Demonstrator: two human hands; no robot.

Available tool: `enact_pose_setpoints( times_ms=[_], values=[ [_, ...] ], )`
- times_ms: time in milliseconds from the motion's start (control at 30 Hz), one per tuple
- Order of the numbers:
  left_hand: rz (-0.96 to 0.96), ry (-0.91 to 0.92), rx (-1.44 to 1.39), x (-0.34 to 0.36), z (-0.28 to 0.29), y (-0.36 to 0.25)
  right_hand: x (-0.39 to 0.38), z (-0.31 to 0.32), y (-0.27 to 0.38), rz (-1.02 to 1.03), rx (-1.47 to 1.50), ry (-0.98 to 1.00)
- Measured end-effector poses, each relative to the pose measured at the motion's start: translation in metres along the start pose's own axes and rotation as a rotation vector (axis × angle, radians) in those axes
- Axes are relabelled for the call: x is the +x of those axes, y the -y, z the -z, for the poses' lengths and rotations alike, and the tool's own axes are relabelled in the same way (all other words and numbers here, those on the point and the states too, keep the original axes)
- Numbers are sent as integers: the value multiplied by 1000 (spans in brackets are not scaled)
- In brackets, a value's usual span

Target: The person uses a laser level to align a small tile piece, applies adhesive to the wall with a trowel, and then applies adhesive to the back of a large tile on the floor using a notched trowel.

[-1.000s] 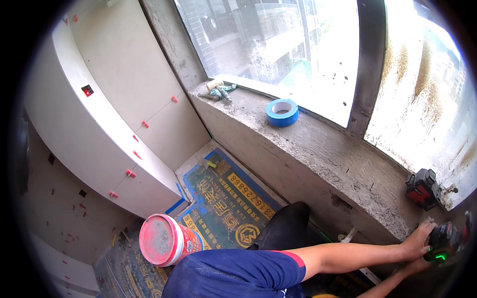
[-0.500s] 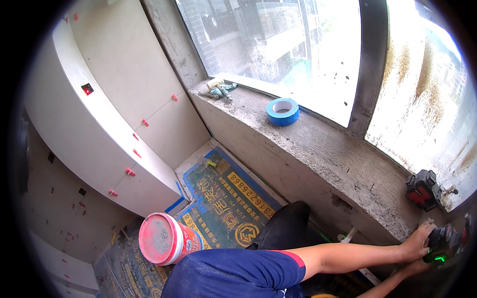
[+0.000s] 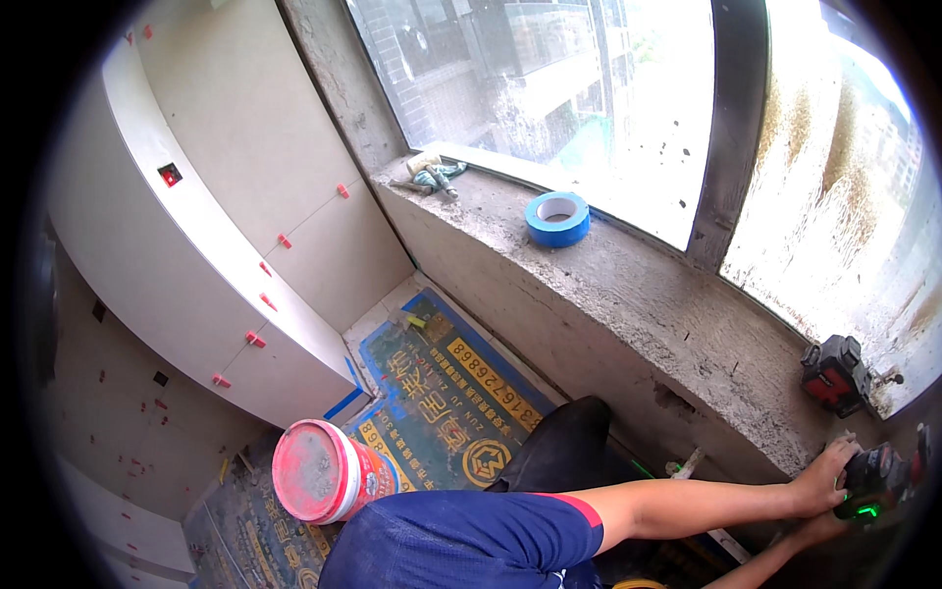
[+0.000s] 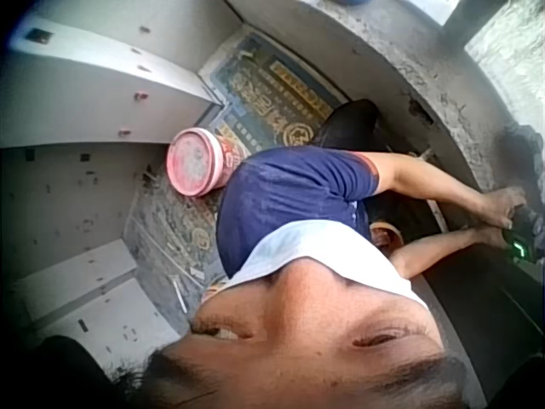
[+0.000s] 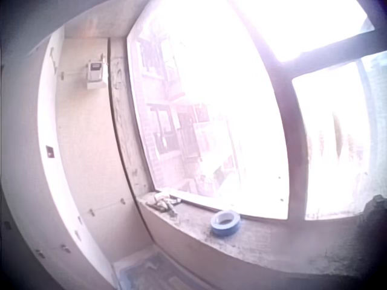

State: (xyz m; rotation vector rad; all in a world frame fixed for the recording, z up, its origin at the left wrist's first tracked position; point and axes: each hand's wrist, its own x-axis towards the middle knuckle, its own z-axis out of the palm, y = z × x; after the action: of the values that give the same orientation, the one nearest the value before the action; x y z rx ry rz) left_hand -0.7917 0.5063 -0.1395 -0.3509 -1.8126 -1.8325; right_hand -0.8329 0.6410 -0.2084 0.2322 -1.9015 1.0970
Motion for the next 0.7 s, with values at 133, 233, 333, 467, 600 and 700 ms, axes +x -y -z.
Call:
enact_pose_setpoints(
  times_ms=[133,233,333,467,600,700],
  values=[
    [-14,5,10,1,-2,-3,3,1,-4,2,-30,-14],
    [-13,12,14,1,3,-2,-1,-2,3,-7,-16,18],
    [-13,13,14,2,5,-3,-5,-4,13,-17,51,36],
    [-30,37,5,4,3,-5,-2,0,3,-21,61,23],
    [-25,-4,17,0,0,0,-4,-1,1,-20,82,31],
    [-40,7,21,1,-1,2,-2,1,-2,-15,85,29]
  ],
)
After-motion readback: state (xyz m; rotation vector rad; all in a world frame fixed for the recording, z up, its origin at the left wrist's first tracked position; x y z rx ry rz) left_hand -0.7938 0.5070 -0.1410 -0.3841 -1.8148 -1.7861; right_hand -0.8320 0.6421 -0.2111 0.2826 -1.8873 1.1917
